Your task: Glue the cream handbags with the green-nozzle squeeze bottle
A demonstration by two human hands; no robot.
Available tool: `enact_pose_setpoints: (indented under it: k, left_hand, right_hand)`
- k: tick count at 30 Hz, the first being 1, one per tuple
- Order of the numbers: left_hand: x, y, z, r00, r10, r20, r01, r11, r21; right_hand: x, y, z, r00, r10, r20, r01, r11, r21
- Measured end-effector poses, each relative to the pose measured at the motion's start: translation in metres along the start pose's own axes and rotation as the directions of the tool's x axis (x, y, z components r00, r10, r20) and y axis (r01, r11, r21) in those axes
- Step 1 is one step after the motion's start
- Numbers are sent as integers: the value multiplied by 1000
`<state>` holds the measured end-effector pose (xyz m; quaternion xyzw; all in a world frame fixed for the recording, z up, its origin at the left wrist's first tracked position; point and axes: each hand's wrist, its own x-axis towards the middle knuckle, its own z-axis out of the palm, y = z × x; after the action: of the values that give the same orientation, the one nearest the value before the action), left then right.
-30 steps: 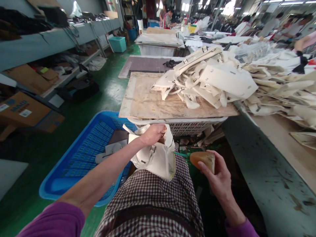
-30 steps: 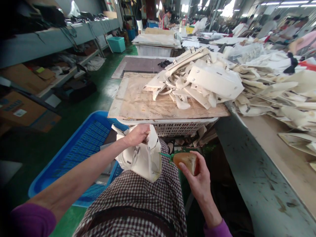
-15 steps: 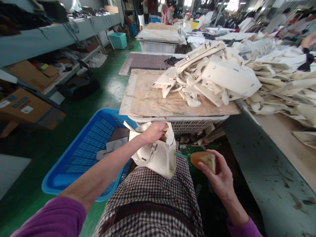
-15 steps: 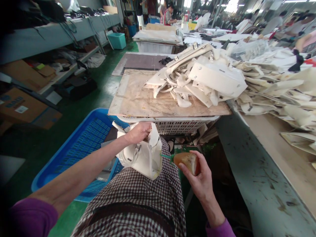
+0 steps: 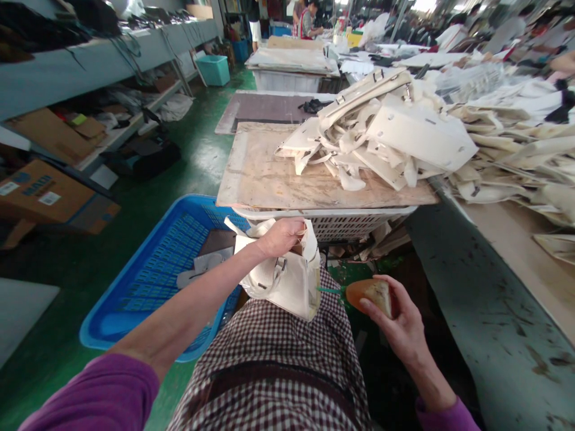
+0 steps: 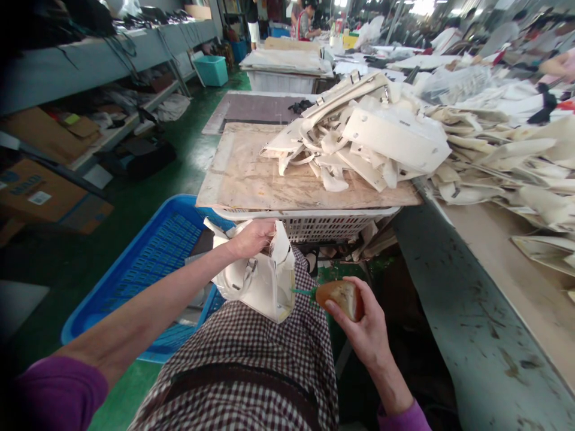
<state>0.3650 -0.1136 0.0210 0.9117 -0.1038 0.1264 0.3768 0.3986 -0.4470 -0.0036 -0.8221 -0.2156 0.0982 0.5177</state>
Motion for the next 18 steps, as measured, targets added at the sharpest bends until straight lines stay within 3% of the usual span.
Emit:
enact_pose_setpoints:
  k: [7,13,16,18]
  left_hand:
    - [0,-1,2,1000,-6,-13,6,1000,-3]
    - [-2,1,1,1000,-9,-22,10,1000,10]
    - [-7,5,0,999,-7,-51,8,1000,27]
    - [-13,10,-3,997,-1,-74,4,999,45]
  right_hand:
    - [-7,-1,-3,998,33,49,-33,999,-3]
    - [-11,0,-3,988,128,83,-132,990,42]
    - [-17,-1,-6,963,255,83,-265,952,155]
    - [-25,-1,-10,943,330,54,-328,880,343]
